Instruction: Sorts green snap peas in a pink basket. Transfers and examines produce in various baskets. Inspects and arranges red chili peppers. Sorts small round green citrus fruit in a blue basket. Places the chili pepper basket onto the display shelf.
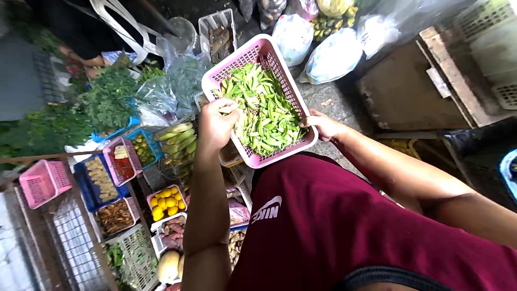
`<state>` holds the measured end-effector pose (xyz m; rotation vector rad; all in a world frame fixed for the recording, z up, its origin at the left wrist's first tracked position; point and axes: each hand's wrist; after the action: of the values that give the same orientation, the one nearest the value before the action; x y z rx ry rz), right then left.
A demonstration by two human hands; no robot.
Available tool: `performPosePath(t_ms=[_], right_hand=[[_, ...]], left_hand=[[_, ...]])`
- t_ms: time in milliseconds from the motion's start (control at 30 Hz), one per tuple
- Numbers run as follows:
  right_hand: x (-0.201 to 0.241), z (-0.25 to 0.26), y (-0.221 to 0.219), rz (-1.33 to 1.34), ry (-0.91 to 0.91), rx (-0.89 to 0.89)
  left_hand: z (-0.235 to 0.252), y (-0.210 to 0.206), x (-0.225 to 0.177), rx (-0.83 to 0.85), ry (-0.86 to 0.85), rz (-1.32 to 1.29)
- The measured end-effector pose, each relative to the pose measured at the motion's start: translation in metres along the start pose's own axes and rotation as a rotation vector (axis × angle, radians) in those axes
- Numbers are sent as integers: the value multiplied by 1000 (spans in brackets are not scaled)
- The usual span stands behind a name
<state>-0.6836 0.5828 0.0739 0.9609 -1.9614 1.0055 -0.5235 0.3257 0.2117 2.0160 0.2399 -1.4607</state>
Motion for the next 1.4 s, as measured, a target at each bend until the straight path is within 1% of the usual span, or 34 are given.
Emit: performPosePath(t_ms=[100,167,233,267,300,333,367,400,433,467,500,533,567,600,633,667,700,733,767,833,933,1000,1067,1133,1200,1300,1400], right_hand=[[-1,-3,2,-19,-3,-36],[2,-4,5,-47,-18,-58],[1,-4,10,-46,-21,-78],[-1,-4,13,-39,-19,-87],[-3,-3,15,-35,-19,-95],[-4,-3,17,-41,-22,-99],[-4,-2,17,-50,-20,-104],[-4,-2,17,-61,-15,-109],[-3,-1,16,-73,-11,-119],[0,-2,14,-89,-12,-125],[3,-2,13,-99,-13,-126],[3,-1,13,-103,-13,-119],[2,0,13,-106,-14,-114],[2,0,13,-108,-16,-109],[2,0,11,-111,-17,-106],[4,0,9,-115,-16,-103],[6,-1,6,-116,-15,-102],[8,-2,3,-115,-15,-102],[11,-2,-1,-118,-20,-104],[13,-3,-9,-90,-26,-118],[10,0,-13,-6,-13,-128],[1,0,-13,41,0,-146],[-2,-1,-12,62,-1,-141],[-4,0,-9,68,24,-108],[-6,1,-10,78,44,-85],[-4,2,-13,69,41,-95],[2,3,-12,18,48,-97]], left_hand=[[-12,19,2,-92,-99,-110],[-20,31,15,-219,-137,-135],[-24,35,42,-376,-101,-117],[-24,34,59,-435,-41,-71],[-23,31,76,-452,51,20],[-21,30,91,-404,167,156],[-20,29,101,-297,289,290],[-19,28,109,-204,380,402],[-18,25,110,-164,436,471],[-17,21,105,-177,429,501],[-18,16,95,-218,359,509],[-18,9,83,-252,246,502],[-18,1,69,-250,114,474],[-15,-10,58,-194,-3,446],[-11,-21,51,-101,-89,437],[-4,-33,47,5,-116,477],[5,-45,45,99,-74,575],[13,-56,43,166,18,694],[22,-65,42,188,103,780],[32,-75,42,138,165,847],[42,-79,40,33,146,789],[40,-79,36,61,168,692],[33,-79,36,125,144,613],[26,-78,29,124,103,695],[23,-77,22,64,86,774],[29,-82,26,0,125,841],[38,-82,29,28,157,841]])
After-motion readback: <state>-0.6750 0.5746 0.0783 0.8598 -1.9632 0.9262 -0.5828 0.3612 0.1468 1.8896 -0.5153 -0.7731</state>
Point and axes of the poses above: each hand's wrist, its own z-axis towards the middle knuckle, its own y-axis out of the back of the hand, x = y × z, and after that the axes turned 12 degrees about -z, right-handed
